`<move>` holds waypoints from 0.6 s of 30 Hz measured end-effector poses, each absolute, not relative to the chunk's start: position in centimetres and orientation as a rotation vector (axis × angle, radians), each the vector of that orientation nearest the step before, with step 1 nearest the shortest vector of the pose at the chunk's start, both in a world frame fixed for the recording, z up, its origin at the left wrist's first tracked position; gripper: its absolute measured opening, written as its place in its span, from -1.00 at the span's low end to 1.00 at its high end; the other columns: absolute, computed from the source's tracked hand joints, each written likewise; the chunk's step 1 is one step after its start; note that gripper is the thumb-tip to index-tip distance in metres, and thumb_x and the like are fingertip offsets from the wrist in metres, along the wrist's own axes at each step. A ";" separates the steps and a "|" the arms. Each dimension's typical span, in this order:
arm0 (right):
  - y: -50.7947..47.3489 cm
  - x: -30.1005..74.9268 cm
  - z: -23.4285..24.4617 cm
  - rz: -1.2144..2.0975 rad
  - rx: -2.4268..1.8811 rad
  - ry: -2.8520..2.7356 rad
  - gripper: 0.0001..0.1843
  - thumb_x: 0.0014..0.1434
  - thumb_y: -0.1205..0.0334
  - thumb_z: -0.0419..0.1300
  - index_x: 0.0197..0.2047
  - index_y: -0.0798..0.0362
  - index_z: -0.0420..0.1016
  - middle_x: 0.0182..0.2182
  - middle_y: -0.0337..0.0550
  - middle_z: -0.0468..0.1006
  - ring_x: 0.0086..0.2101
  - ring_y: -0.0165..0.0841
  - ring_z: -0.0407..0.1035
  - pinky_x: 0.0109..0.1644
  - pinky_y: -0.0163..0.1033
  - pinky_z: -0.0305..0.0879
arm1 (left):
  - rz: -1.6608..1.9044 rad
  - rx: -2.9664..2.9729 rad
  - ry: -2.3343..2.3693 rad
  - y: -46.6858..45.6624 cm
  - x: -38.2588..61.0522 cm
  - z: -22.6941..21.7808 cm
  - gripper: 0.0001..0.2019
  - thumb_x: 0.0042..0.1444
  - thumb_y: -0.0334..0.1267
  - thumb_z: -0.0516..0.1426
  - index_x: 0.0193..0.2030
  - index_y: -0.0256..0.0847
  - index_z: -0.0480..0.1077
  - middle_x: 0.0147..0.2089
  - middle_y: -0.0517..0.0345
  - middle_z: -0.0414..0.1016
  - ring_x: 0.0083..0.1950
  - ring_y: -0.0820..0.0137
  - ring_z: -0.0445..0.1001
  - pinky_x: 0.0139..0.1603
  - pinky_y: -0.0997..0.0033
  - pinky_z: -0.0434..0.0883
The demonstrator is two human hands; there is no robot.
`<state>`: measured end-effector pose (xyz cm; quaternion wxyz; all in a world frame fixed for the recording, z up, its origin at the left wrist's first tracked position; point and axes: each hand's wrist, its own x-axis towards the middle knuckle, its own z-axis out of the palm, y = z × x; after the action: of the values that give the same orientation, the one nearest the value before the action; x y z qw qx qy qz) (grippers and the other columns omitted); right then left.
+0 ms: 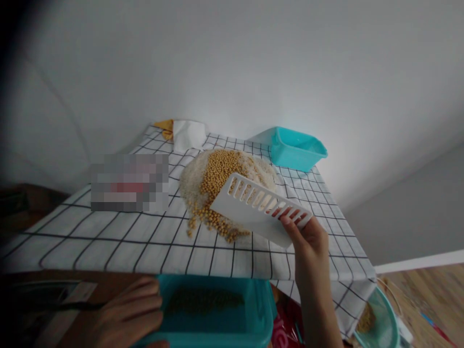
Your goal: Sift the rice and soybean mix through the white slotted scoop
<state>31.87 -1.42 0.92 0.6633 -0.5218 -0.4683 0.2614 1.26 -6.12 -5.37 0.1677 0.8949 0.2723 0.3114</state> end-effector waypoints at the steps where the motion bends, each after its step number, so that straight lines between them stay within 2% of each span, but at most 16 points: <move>1: -1.5 32.0 1.0 0.577 -1.170 -1.054 -0.80 0.04 0.15 0.41 -0.26 0.02 0.61 -0.30 -0.09 0.68 -0.25 -0.22 0.56 -0.12 -0.13 0.42 | 0.887 2.542 0.773 -6.1 1.3 -5.3 -0.71 0.32 -0.21 0.09 -0.46 -0.17 0.27 -0.49 0.27 0.33 -0.39 0.39 0.35 -0.25 0.35 0.29; 10: 1.3 30.7 0.7 0.495 -1.142 -1.228 -0.85 0.12 0.15 0.35 -0.23 -0.02 0.60 -0.31 -0.18 0.64 -0.28 -0.29 0.50 -0.19 -0.18 0.39 | 0.911 2.533 0.821 -6.5 1.5 -5.2 -0.68 0.35 -0.19 0.07 -0.47 -0.16 0.25 -0.51 0.27 0.32 -0.40 0.40 0.35 -0.23 0.36 0.31; 18: 2.1 30.4 1.6 0.652 -1.058 -1.513 -0.97 0.19 0.21 0.32 -0.29 -0.07 0.62 -0.41 -0.30 0.54 -0.39 -0.44 0.38 -0.34 -0.34 0.25 | 0.873 2.516 0.840 -6.6 1.3 -5.3 -0.67 0.36 -0.19 0.06 -0.47 -0.17 0.24 -0.50 0.27 0.33 -0.40 0.40 0.35 -0.25 0.35 0.28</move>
<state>30.37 2.09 1.58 0.5580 -0.4483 -0.6414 0.2762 1.25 -6.57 -5.29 0.1738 0.8872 0.2964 0.3080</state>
